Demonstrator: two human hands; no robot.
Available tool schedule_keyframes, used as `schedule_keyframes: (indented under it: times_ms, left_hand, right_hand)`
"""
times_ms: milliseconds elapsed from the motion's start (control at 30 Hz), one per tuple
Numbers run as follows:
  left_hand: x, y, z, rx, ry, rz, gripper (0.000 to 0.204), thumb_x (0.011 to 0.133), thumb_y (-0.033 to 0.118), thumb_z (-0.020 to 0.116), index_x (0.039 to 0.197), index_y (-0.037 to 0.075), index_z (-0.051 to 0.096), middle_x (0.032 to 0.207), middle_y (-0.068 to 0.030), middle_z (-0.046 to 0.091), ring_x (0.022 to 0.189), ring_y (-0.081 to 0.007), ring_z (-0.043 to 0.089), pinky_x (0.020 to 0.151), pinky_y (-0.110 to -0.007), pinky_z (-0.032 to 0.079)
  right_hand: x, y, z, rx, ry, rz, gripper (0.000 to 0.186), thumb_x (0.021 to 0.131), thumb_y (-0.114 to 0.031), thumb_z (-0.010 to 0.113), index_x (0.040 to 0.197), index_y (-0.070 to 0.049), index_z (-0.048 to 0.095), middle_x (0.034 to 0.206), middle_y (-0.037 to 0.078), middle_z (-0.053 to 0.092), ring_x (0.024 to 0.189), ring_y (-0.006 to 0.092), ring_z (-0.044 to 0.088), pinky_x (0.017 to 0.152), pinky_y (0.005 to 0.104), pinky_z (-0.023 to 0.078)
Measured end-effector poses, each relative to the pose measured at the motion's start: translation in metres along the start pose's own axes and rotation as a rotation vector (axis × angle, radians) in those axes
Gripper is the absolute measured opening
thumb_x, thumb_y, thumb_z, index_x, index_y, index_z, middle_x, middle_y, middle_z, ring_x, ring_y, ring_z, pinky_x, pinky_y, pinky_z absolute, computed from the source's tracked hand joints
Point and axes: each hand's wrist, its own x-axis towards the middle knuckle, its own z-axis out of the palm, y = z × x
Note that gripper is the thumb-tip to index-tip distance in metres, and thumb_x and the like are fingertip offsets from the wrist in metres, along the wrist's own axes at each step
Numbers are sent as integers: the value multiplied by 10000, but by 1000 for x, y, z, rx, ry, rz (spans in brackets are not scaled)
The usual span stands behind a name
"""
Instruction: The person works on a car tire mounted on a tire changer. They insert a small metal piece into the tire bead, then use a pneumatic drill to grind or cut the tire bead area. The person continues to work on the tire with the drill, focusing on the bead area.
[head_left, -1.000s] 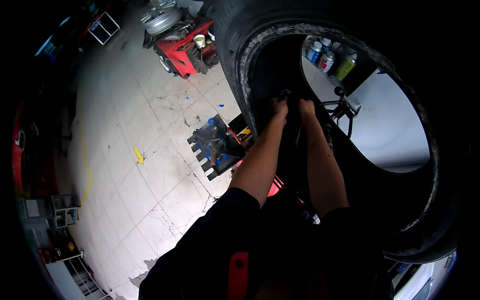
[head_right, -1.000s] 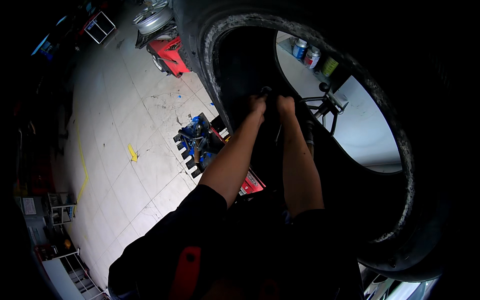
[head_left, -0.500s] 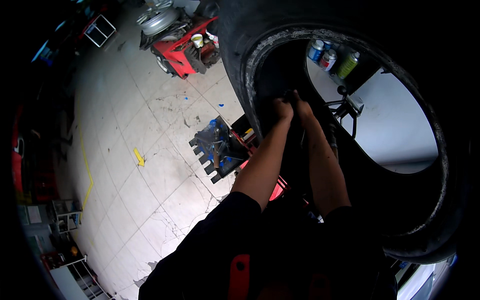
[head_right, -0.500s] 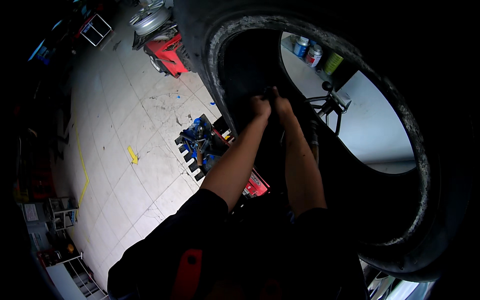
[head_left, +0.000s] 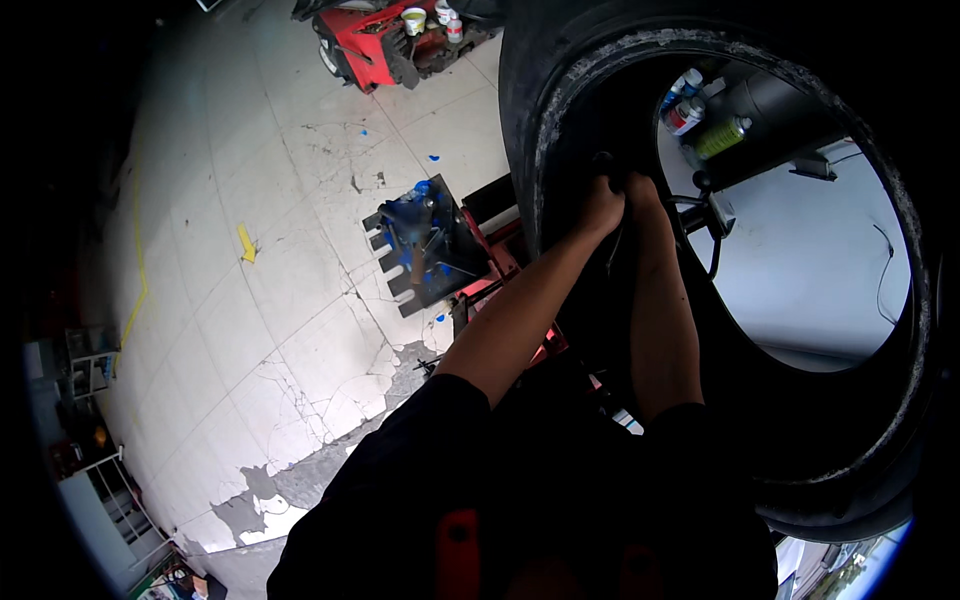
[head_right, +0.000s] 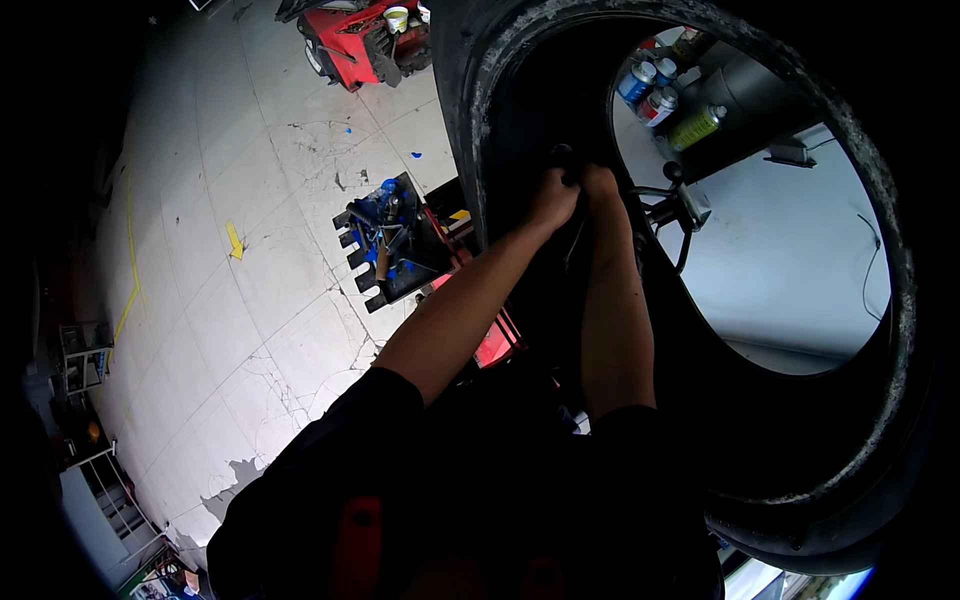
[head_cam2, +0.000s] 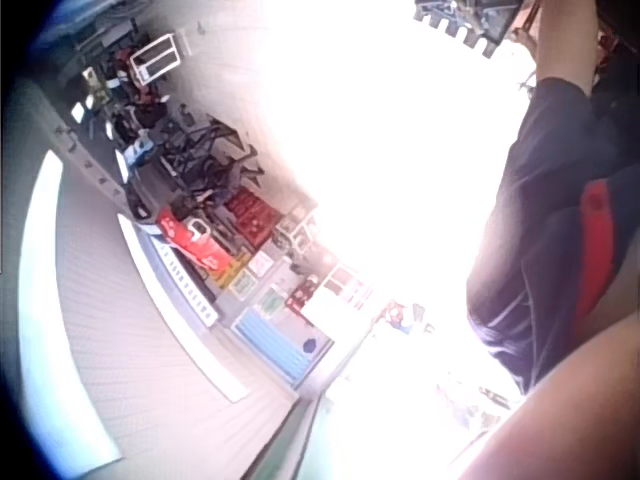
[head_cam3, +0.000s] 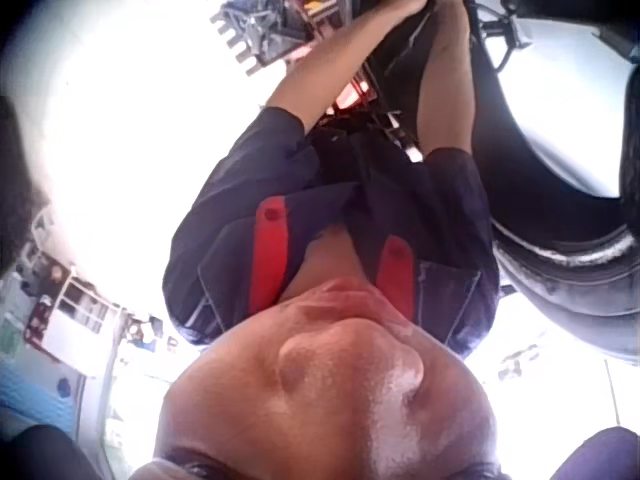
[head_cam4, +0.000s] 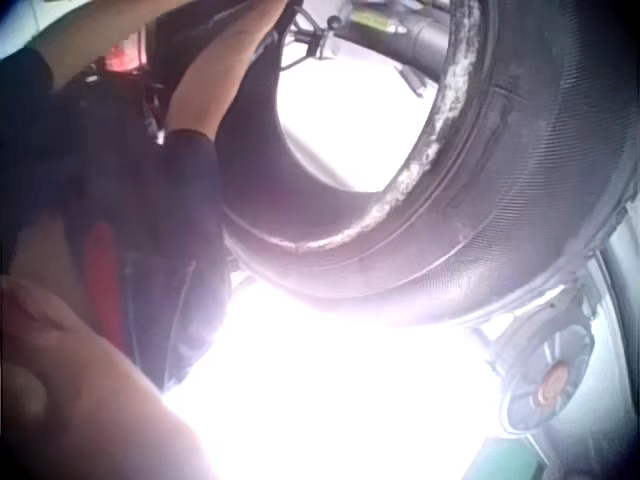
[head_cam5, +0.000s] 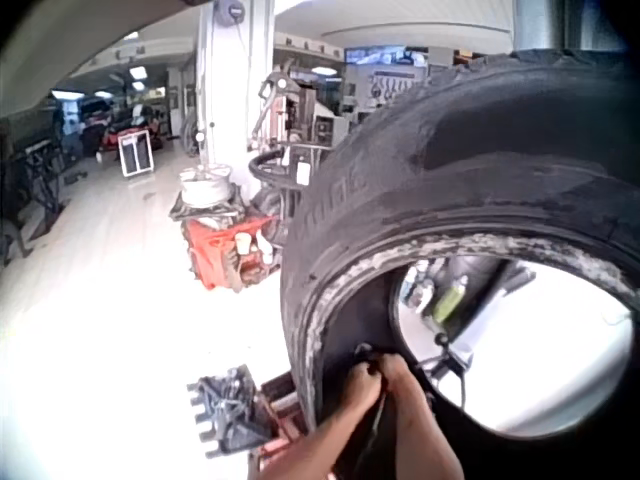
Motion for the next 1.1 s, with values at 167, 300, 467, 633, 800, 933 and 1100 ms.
schedule_keyframes:
  times_ms: [167,300,467,633,800,933,1100]
  left_hand:
    - [-8,-4,-1,-49,-80,66,252,860,135,505,990,-48,620,847,-205,648,791,-284,643,725,-382,492]
    - [-7,1,-3,-151,164,-84,308,867,127,484,1130,-23,540,1075,-228,593,1008,-317,588,859,-386,462]
    - [-7,-1,0,40,266,7,466,860,124,491,1318,61,429,1266,-230,487,1182,-358,473,1012,-422,384]
    - [-1,5,-3,-235,123,-136,470,863,102,456,1328,63,401,1328,-210,441,1242,-330,417,1028,-402,351]
    - [-6,13,-10,-440,85,-323,411,880,141,466,1291,148,470,1266,-136,516,1147,-283,509,943,-374,432]
    - [-4,14,-10,-493,69,-350,383,901,154,451,1283,152,472,1272,-116,508,1150,-265,501,950,-369,419]
    - [3,8,-3,-495,130,-346,337,916,180,453,1249,156,502,1248,-98,520,1124,-252,511,939,-360,419]
  right_hand:
    - [-6,14,6,645,-13,-29,294,904,-235,480,1044,-18,620,947,122,622,868,261,591,790,343,484]
    - [-11,24,19,1140,65,90,285,926,-185,422,1089,-8,575,1061,137,571,968,270,555,862,353,464]
    - [-25,13,25,805,198,-16,371,915,-263,434,1119,16,570,1122,155,586,1041,274,561,884,370,456]
    - [-47,3,16,-578,450,-273,389,858,-397,527,957,-47,666,933,163,666,900,295,644,751,374,498]
    - [-55,5,38,-235,701,-612,221,762,-215,619,935,-80,638,864,167,657,803,346,638,663,390,512]
    - [-62,5,47,-273,682,-711,168,754,-143,598,899,-58,592,888,183,628,811,372,617,659,405,507]
    - [-56,-6,31,-493,496,-513,159,792,-181,563,860,-38,583,922,229,628,838,403,618,668,439,516]
